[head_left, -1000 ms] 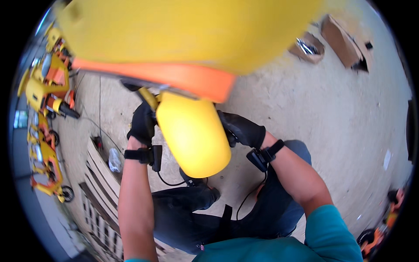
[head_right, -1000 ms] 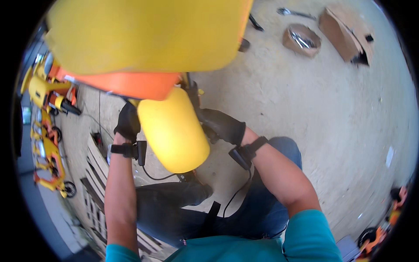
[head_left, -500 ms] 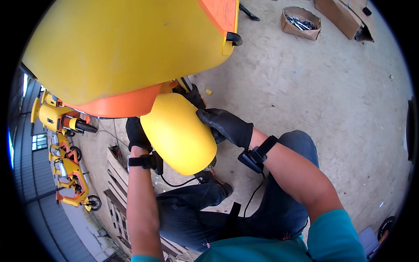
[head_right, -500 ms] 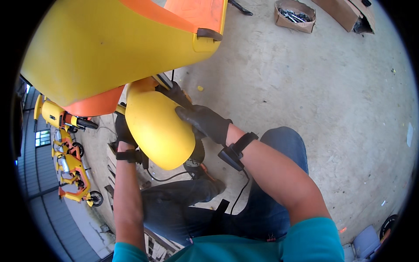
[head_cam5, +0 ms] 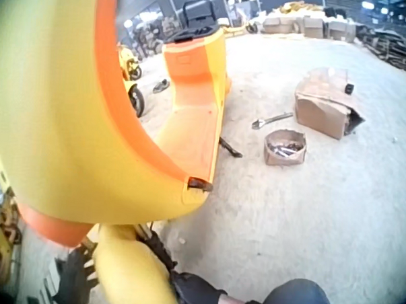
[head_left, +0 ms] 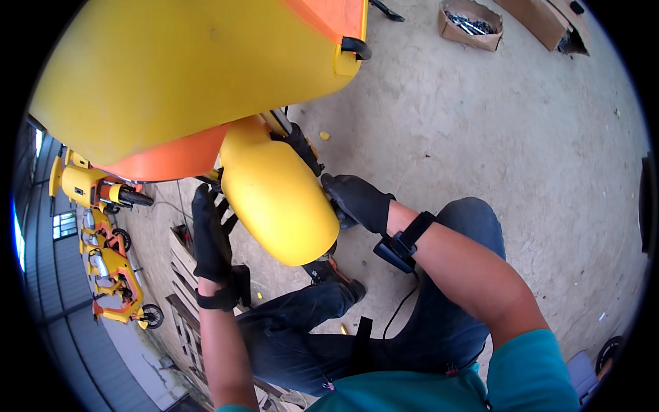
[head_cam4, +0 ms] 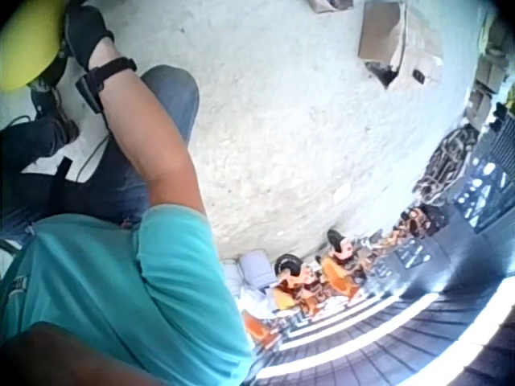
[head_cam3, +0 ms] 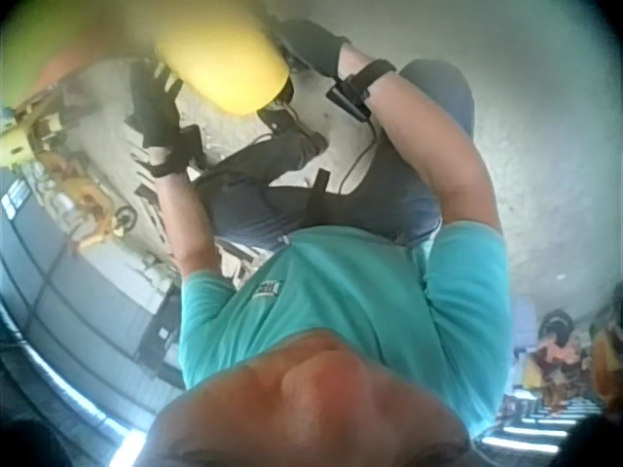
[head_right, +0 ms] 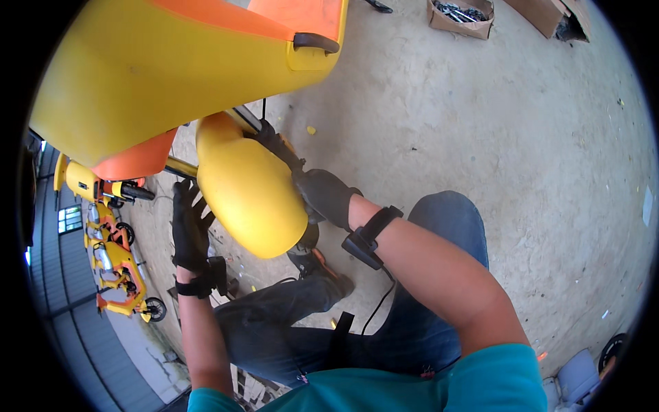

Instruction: The person unscrews fasteners from a scooter panel, picks up a yellow front fender, and fits it onto the front wheel fork using a screwdriver.

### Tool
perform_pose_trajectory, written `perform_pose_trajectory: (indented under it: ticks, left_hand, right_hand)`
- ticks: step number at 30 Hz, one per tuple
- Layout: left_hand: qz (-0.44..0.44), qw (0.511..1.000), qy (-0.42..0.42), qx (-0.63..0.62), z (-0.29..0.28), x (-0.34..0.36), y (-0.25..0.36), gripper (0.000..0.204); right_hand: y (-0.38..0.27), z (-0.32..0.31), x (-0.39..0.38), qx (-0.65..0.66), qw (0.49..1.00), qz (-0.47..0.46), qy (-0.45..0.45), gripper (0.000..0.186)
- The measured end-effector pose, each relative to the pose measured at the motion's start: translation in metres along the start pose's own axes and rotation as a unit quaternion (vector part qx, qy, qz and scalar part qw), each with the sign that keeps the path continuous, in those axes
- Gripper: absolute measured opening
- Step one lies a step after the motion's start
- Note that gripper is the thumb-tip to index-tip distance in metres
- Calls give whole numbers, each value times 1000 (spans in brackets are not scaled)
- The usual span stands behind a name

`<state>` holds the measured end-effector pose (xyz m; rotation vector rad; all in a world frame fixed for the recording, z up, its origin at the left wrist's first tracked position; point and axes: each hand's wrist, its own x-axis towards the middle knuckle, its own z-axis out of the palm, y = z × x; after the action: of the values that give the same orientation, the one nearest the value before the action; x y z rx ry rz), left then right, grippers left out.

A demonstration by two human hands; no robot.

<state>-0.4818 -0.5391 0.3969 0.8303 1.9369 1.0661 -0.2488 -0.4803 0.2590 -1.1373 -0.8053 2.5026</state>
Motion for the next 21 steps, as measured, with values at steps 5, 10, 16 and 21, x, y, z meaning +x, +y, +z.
perform_pose_trajectory:
  ticks: [5,10,16,21]
  left_hand:
    - [75,987,-33,138,20,-14,1,57]
    - [136,982,-69,109,30,-10,-1,68]
    - [126,986,-85,67,31,-11,6,70]
    - [90,989,-85,75,23,-11,12,68]
  right_hand:
    - [32,-12,23,-99,995,20,6,31]
    - [55,-15,34,-187,977,50,-92,24]
    - [37,-6,23,-207,962,78,-159,32]
    - [23,4,16,-305,924,84,-217,33]
